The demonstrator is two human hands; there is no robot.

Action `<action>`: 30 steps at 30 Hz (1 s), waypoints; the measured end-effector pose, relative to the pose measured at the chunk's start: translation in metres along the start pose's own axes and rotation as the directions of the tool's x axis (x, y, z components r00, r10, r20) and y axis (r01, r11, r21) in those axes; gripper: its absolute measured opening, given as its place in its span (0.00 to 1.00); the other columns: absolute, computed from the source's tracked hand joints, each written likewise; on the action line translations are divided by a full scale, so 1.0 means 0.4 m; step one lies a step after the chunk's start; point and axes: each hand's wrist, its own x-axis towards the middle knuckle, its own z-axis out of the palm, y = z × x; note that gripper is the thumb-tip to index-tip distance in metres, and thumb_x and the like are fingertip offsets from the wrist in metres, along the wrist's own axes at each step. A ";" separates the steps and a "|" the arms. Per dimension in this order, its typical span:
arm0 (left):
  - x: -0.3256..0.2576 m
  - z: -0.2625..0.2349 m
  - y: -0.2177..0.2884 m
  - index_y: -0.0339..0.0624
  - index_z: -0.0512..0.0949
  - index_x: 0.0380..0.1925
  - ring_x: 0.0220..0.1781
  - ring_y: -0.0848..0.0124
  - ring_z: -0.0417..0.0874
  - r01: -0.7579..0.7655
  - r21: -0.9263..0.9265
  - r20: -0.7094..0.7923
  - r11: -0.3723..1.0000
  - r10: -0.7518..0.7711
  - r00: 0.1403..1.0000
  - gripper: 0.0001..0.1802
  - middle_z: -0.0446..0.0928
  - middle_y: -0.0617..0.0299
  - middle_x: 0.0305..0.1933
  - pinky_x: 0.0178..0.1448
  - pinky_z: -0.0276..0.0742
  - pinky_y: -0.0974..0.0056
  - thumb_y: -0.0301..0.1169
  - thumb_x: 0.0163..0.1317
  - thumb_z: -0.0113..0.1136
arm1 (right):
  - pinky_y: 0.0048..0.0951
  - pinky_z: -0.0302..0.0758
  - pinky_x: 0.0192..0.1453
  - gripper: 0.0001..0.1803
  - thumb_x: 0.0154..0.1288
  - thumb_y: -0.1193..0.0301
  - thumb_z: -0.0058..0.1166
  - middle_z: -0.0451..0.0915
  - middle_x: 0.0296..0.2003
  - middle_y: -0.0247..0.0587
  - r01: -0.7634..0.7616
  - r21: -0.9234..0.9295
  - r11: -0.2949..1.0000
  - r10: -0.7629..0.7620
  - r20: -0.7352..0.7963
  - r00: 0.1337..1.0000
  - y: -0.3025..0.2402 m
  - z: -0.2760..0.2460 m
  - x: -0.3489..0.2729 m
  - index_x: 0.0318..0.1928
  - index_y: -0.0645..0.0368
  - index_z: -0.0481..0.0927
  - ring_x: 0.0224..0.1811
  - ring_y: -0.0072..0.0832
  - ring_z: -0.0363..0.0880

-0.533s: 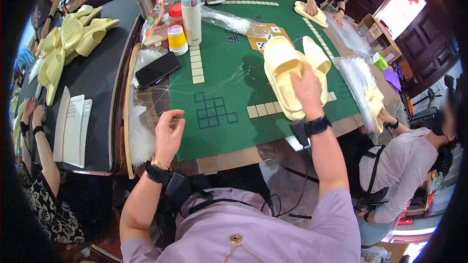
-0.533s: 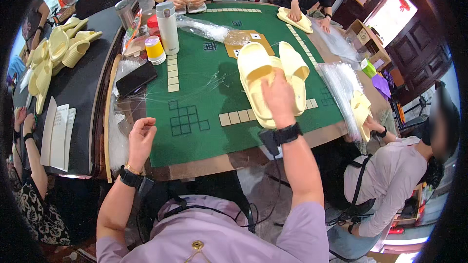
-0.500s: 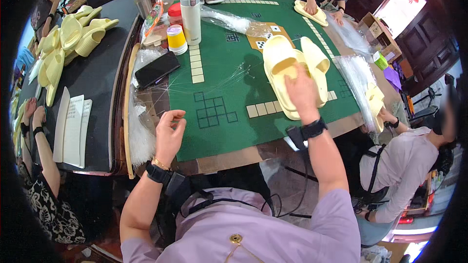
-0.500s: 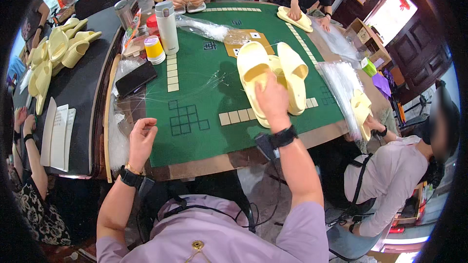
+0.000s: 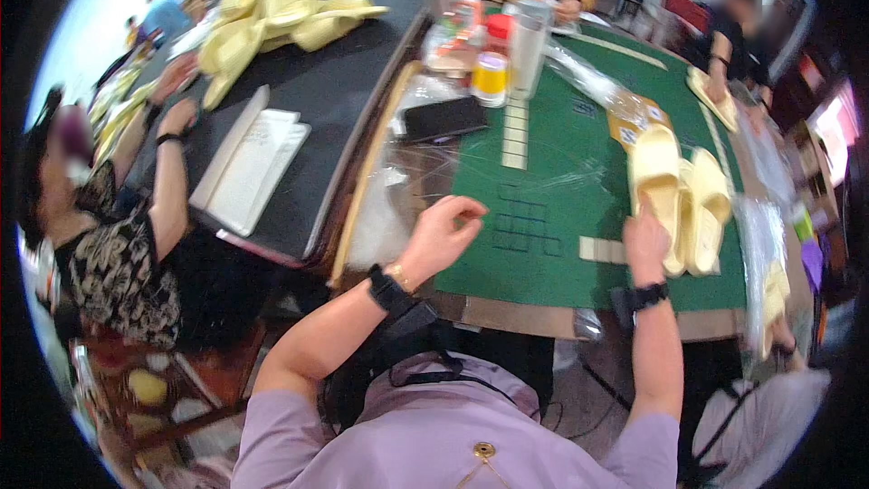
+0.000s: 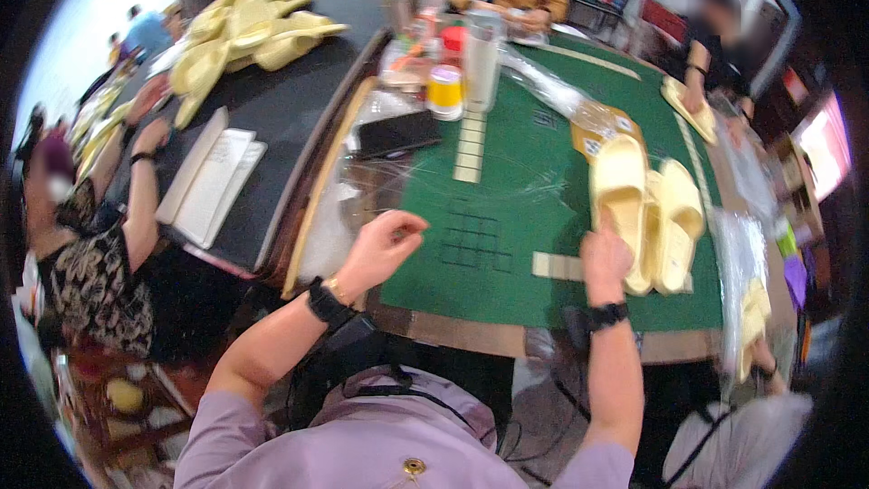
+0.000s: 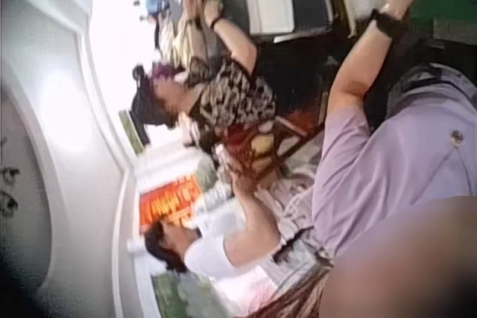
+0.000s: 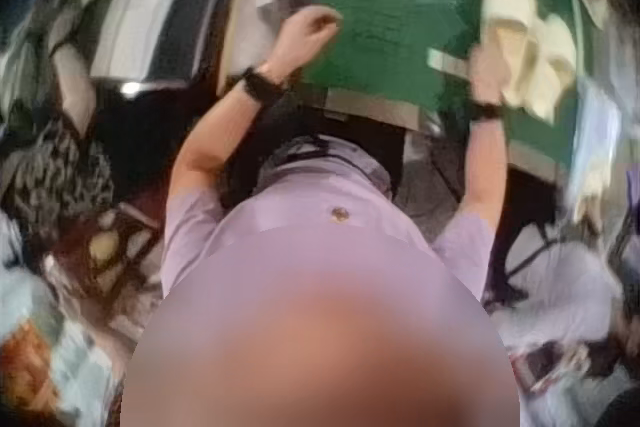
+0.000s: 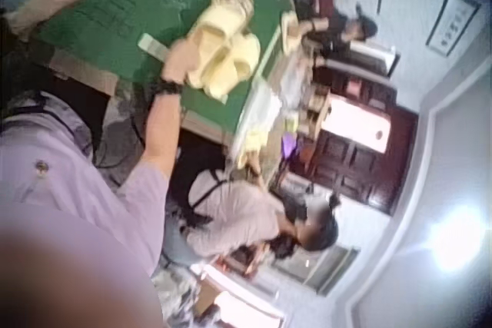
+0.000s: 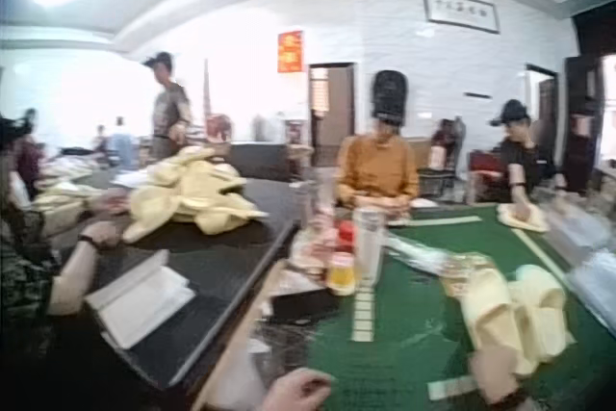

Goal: Trimming loose threads and inspecting yellow, white, and black slippers at a production table.

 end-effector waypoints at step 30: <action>0.570 -0.730 -0.160 0.44 0.79 0.41 0.39 0.71 0.74 0.289 -0.267 -0.618 0.919 -0.393 0.681 0.16 0.75 0.65 0.37 0.34 0.72 0.65 0.33 0.51 0.67 | 0.46 0.75 0.32 0.13 0.61 0.68 0.55 0.81 0.25 0.48 0.281 0.358 0.890 -0.258 -0.112 0.960 -0.117 0.000 -0.233 0.46 0.55 0.79 0.27 0.47 0.81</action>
